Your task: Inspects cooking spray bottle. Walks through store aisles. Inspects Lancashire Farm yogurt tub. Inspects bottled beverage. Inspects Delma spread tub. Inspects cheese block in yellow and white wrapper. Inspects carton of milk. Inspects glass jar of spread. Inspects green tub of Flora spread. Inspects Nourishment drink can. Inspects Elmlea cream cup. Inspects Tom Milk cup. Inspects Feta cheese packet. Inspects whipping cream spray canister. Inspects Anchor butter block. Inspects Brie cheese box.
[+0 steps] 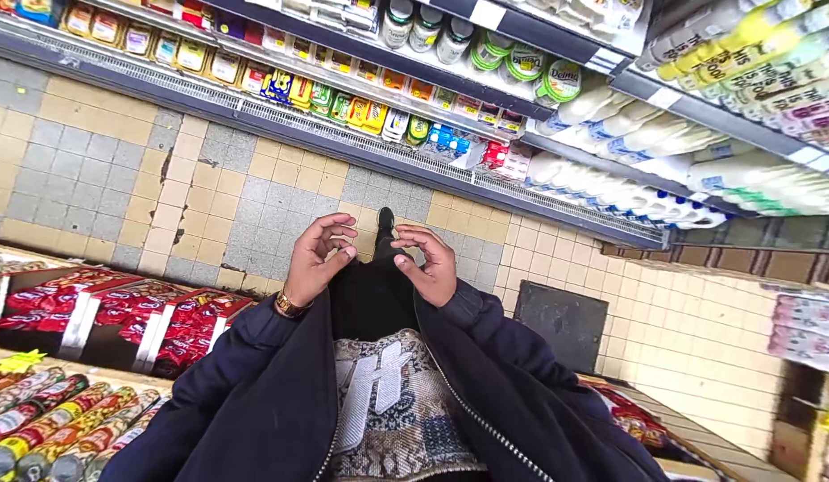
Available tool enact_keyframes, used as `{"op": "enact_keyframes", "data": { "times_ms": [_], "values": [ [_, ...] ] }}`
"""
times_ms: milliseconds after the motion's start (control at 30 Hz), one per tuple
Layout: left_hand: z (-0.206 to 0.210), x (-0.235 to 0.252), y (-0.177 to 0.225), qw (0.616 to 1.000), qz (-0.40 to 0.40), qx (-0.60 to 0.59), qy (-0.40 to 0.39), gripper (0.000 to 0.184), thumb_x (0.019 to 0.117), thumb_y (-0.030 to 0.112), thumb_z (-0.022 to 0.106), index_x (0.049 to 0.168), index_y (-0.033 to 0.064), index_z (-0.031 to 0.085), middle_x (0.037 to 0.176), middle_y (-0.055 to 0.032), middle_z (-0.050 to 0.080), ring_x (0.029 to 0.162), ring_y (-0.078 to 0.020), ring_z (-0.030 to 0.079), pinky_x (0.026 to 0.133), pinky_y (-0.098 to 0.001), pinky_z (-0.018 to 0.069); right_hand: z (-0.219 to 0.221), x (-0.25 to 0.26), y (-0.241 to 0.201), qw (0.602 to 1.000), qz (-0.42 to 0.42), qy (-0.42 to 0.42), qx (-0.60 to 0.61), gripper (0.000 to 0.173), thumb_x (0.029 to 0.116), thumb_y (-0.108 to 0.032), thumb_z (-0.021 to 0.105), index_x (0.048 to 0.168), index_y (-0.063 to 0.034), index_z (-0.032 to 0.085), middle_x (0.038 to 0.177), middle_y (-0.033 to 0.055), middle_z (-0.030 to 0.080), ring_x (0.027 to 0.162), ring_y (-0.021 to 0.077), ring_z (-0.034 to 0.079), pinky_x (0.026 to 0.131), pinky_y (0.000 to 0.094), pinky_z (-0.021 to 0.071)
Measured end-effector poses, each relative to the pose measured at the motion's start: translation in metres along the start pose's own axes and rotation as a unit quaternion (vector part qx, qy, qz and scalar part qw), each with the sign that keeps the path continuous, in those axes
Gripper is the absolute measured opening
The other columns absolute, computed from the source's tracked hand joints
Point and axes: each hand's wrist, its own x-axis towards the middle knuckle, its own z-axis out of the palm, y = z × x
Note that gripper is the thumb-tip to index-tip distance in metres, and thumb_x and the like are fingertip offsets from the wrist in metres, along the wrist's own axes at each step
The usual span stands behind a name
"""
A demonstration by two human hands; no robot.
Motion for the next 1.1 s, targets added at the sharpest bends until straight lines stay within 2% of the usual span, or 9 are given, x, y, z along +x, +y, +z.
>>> {"op": "enact_keyframes", "data": {
  "times_ms": [433,633,800,967,1033,1100],
  "values": [
    [0.004,-0.003,-0.012,0.999,-0.028,-0.006,-0.029,0.048,0.0935,0.014,0.071,0.134,-0.0045,0.053,0.134,-0.0176,0.06,0.111,-0.0262,0.067,0.087,-0.0369,0.0605,0.003,-0.02,0.0,0.999,0.021,0.022,-0.008,0.038,0.0953,-0.018,0.069,0.119,0.0107,0.064,0.128,0.0233,0.065,0.104,0.0233,0.071,0.089,0.0377,0.0614],
    [0.017,0.016,-0.032,0.996,-0.066,-0.012,-0.062,0.049,0.0923,0.011,0.071,0.134,-0.0051,0.053,0.135,-0.0183,0.06,0.111,-0.0266,0.067,0.087,-0.0369,0.0605,-0.013,-0.031,0.013,0.996,0.046,0.071,-0.006,0.038,0.0953,-0.017,0.069,0.12,0.0103,0.064,0.128,0.0228,0.065,0.102,0.0222,0.07,0.088,0.0365,0.061],
    [0.034,0.042,-0.051,0.99,-0.103,-0.003,-0.091,0.049,0.0913,0.014,0.073,0.134,-0.0025,0.054,0.134,-0.0171,0.061,0.111,-0.027,0.066,0.088,-0.0383,0.0602,-0.031,-0.033,0.028,0.991,0.075,0.113,-0.005,0.038,0.0955,-0.019,0.068,0.121,0.0096,0.064,0.126,0.0228,0.066,0.104,0.0228,0.07,0.088,0.0375,0.061],
    [0.058,0.079,-0.079,0.983,-0.142,0.009,-0.113,0.05,0.0912,0.017,0.075,0.134,-0.0004,0.056,0.134,-0.0164,0.061,0.115,-0.028,0.065,0.09,-0.0407,0.0593,-0.069,-0.018,0.066,0.983,0.111,0.144,-0.005,0.038,0.0946,-0.018,0.069,0.121,0.0096,0.065,0.121,0.0222,0.068,0.101,0.0227,0.071,0.088,0.0386,0.061],
    [0.067,0.094,-0.096,0.981,-0.157,0.009,-0.114,0.05,0.0907,0.017,0.075,0.134,0.0008,0.056,0.134,-0.0165,0.061,0.117,-0.0296,0.064,0.092,-0.043,0.0592,-0.094,-0.008,0.096,0.977,0.133,0.164,-0.009,0.036,0.0934,-0.017,0.07,0.12,0.0078,0.065,0.116,0.0201,0.07,0.099,0.0237,0.071,0.087,0.0414,0.0609],
    [0.075,0.107,-0.116,0.977,-0.178,0.014,-0.114,0.052,0.09,0.017,0.076,0.136,0.003,0.056,0.135,-0.0152,0.061,0.118,-0.0289,0.064,0.093,-0.0433,0.0587,-0.125,0.005,0.133,0.972,0.156,0.176,-0.021,0.037,0.0912,-0.014,0.072,0.122,0.0064,0.065,0.118,0.0192,0.069,0.098,0.0247,0.072,0.086,0.0434,0.062]
  ]
}}
